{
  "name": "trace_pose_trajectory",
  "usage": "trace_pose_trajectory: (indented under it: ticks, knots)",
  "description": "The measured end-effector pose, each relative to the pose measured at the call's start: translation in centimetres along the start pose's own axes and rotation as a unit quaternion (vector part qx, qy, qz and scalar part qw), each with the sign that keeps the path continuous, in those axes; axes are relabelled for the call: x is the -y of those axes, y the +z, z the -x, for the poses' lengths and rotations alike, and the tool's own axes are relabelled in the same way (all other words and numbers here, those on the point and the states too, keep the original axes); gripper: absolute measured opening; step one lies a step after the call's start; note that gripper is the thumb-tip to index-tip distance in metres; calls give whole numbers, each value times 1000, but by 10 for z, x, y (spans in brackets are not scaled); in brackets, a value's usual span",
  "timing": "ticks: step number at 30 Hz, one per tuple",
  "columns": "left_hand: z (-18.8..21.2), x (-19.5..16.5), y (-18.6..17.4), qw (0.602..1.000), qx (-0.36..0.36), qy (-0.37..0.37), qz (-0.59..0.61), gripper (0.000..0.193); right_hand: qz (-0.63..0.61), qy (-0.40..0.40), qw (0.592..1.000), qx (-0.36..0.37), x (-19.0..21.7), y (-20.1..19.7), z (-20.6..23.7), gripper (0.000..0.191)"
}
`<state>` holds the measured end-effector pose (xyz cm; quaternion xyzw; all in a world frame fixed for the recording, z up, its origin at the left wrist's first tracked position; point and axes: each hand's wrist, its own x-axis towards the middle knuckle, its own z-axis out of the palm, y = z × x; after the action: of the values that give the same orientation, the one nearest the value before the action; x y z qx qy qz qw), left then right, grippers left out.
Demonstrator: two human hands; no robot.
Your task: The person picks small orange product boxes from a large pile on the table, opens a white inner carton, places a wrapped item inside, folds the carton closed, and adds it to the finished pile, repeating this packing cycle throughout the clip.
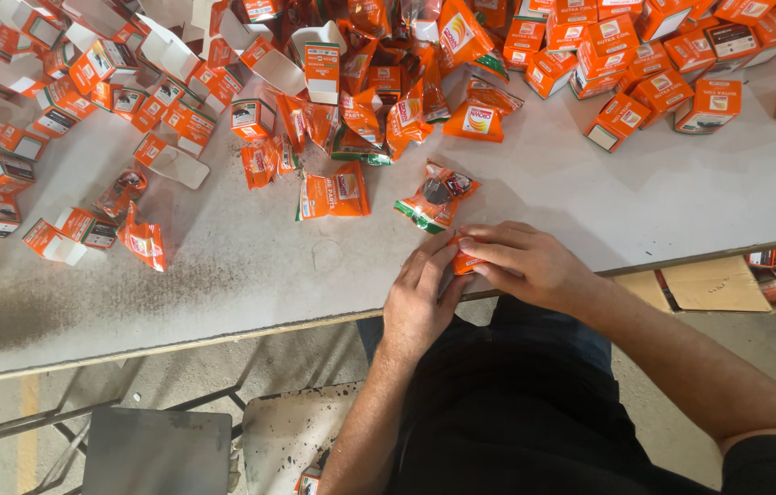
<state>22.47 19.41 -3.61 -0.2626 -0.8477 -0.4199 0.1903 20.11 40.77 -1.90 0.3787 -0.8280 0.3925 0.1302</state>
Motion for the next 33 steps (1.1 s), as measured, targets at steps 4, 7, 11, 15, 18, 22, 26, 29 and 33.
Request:
trace_pose_trajectory:
  ticks: [4, 7, 11, 15, 18, 22, 26, 29, 33]
  knots:
    - [1, -1, 1, 999, -10, 17, -46, 38, 39, 6, 999, -13, 6, 3, 2, 38]
    - [2, -1, -1, 997, -27, 57, -34, 29, 120, -22, 992, 14, 9, 4, 3, 43]
    - [-1, -1, -5, 991, 29, 82, -102, 28, 158, -51, 986, 3, 12, 4, 5, 45]
    - [-4, 1, -13, 995, 38, 77, -53, 32, 232, -52, 971, 8, 15, -3, 6, 41]
    - [0, 17, -41, 999, 11, -38, 3, 25, 420, 30, 907, 30, 8, -26, 1, 40]
    - [-10, 61, -92, 981, -166, -36, -98, 29, 480, 102, 865, -109, -3, -51, -18, 47]
    - [-86, 122, -130, 968, -222, -36, -112, 28, 129, 57, 988, -68, -8, 2, -65, 52]
    - [-159, 156, -143, 977, -155, -38, -138, 38, 194, 68, 979, -13, -9, 46, -86, 36]
    - [-213, 180, -141, 934, -7, 21, -356, 75, 208, -6, 978, -31, -10, 60, -74, 23]
